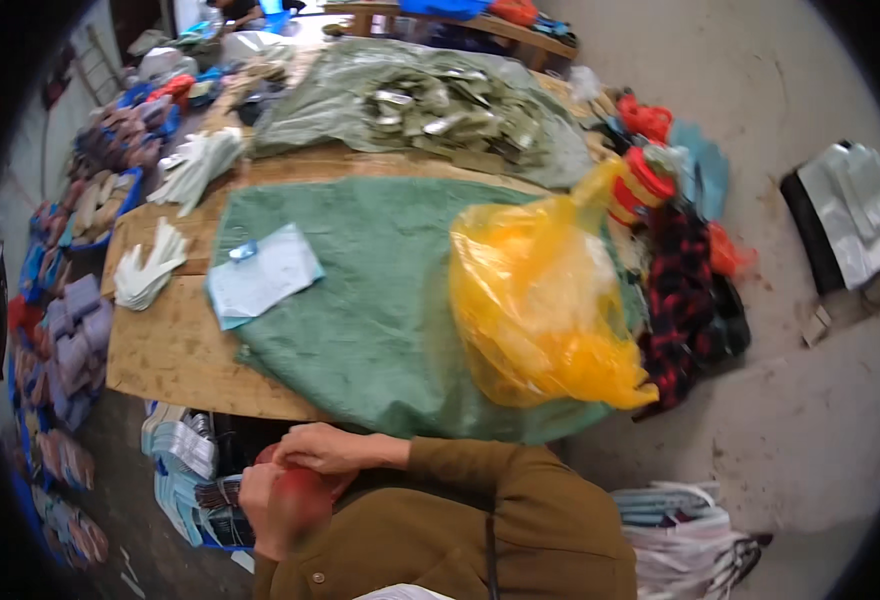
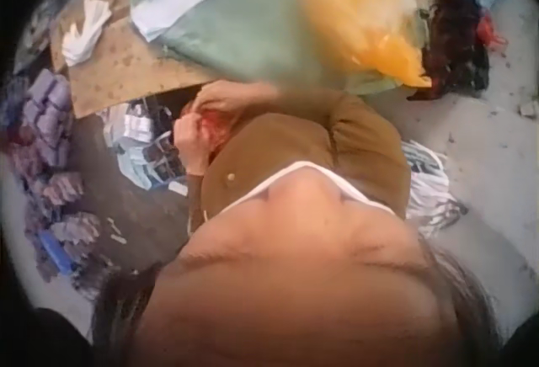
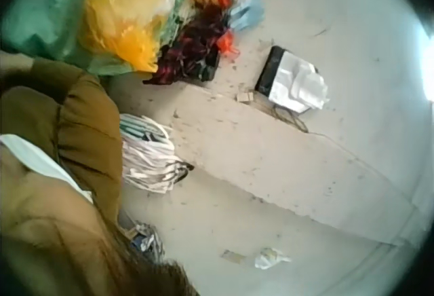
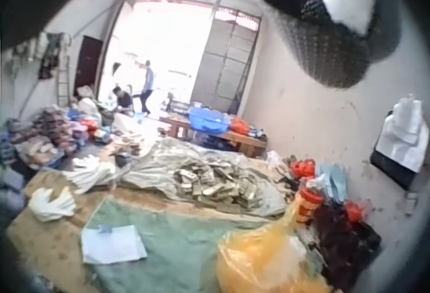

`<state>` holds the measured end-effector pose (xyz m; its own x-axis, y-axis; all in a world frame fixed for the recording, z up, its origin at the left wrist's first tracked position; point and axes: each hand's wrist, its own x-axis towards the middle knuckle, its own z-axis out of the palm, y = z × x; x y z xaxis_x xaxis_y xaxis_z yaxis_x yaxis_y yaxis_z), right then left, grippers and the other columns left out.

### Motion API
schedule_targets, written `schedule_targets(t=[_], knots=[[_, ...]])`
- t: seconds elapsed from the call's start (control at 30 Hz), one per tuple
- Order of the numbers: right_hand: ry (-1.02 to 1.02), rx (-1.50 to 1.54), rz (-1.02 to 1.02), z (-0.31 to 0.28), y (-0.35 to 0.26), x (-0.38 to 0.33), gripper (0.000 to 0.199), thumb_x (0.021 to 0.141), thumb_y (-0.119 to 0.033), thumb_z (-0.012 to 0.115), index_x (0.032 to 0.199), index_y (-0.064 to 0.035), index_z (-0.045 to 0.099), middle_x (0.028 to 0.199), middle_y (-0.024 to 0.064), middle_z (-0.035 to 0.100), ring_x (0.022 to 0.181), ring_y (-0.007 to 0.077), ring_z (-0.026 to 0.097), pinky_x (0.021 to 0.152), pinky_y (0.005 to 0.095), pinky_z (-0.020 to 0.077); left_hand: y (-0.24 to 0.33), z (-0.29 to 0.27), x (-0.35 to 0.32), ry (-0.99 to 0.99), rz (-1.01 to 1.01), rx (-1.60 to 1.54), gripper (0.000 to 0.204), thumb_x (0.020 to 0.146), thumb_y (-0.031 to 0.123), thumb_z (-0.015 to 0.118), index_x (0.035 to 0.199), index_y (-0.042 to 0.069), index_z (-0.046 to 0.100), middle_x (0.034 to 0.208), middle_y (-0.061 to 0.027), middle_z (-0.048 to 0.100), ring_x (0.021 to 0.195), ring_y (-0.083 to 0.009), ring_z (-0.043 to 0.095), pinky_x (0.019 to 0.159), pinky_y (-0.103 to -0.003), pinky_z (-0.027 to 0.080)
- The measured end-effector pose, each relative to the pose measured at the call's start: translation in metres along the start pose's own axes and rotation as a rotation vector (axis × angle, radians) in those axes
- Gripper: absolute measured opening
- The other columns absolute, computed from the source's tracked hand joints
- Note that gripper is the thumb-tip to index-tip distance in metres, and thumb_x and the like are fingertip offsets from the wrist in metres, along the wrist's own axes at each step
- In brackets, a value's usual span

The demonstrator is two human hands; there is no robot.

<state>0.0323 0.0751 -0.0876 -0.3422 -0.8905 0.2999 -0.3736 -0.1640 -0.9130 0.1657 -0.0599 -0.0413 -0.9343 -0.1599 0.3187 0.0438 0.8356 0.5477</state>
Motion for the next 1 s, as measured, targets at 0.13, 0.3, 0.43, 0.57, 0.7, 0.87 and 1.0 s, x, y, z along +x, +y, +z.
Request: schedule_targets(t=[0.13, 0.3, 0.43, 0.57, 0.7, 0.87, 1.0], knots=[[0.005, 0.011, 0.115, -0.003, 0.004, 0.004, 0.017, 0.094, -0.01, 0.055, 0.107, -0.0044, 0.064, 0.093, 0.013, 0.059, 0.09, 0.0303, 0.057, 0.079, 0.039, 0.0454, -0.008, 0.015, 0.006, 0.099, 0.113, 0.195, 0.017, 0.07, 0.001, 0.065, 0.084, 0.007, 0.056, 0.085, -0.0111, 0.058, 0.078, -0.032, 0.058, 0.068, -0.042, 0.045], [-0.026, 0.01, 0.102, 0.0, 0.006, 0.012, 0.018, 0.093, -0.013, 0.059, 0.106, -0.0011, 0.065, 0.094, 0.0135, 0.058, 0.093, 0.0299, 0.057, 0.082, 0.0378, 0.046, -0.021, 0.021, -0.011, 0.189, 0.021, 0.182, 0.022, 0.076, 0.004, 0.068, 0.096, 0.008, 0.06, 0.095, -0.011, 0.061, 0.086, -0.0309, 0.062, 0.069, -0.042, 0.049], [-0.069, 0.064, 0.089, -0.009, 0.002, 0.021, 0.021, 0.093, -0.013, 0.06, 0.11, -0.002, 0.065, 0.098, 0.0128, 0.059, 0.096, 0.0293, 0.058, 0.084, 0.0374, 0.0461, -0.021, 0.014, -0.001, 0.206, -0.003, 0.164, 0.016, 0.081, 0.004, 0.066, 0.093, 0.009, 0.057, 0.093, -0.0112, 0.059, 0.084, -0.0308, 0.06, 0.07, -0.042, 0.047], [-0.096, -0.03, 0.094, -0.01, 0.003, 0.013, 0.02, 0.092, -0.011, 0.061, 0.109, -0.0009, 0.065, 0.101, 0.0135, 0.061, 0.096, 0.0301, 0.059, 0.085, 0.0371, 0.0479, -0.019, 0.016, -0.002, 0.201, -0.085, -0.003, 0.014, 0.082, 0.001, 0.065, 0.09, 0.007, 0.055, 0.088, -0.0128, 0.059, 0.081, -0.0326, 0.06, 0.069, -0.041, 0.047], [-0.005, -0.101, 0.037, -0.009, 0.004, 0.011, 0.018, 0.089, -0.009, 0.062, 0.106, -0.0011, 0.065, 0.1, 0.0132, 0.062, 0.091, 0.0311, 0.062, 0.078, 0.0371, 0.0503, -0.015, 0.013, 0.004, 0.196, -0.067, -0.084, 0.011, 0.083, 0.003, 0.067, 0.088, 0.006, 0.058, 0.085, -0.0116, 0.061, 0.08, -0.0322, 0.06, 0.069, -0.04, 0.047], [0.101, -0.342, -0.049, 0.003, -0.007, 0.018, 0.01, 0.082, -0.005, 0.062, 0.092, -0.0024, 0.061, 0.087, 0.0135, 0.055, 0.078, 0.0334, 0.059, 0.066, 0.0414, 0.0499, -0.018, 0.003, -0.003, 0.172, 0.008, 0.06, 0.008, 0.082, 0.008, 0.069, 0.087, 0.007, 0.063, 0.085, -0.0069, 0.062, 0.078, -0.0274, 0.06, 0.069, -0.038, 0.046], [0.091, -0.428, 0.018, 0.01, 0.004, 0.01, 0.011, 0.078, -0.003, 0.062, 0.088, -0.0034, 0.057, 0.082, 0.0136, 0.052, 0.072, 0.0345, 0.056, 0.061, 0.0429, 0.0487, -0.025, -0.006, -0.031, 0.068, -0.006, 0.045, 0.009, 0.078, 0.008, 0.072, 0.083, 0.008, 0.064, 0.083, -0.0047, 0.062, 0.077, -0.0256, 0.058, 0.069, -0.037, 0.042]])
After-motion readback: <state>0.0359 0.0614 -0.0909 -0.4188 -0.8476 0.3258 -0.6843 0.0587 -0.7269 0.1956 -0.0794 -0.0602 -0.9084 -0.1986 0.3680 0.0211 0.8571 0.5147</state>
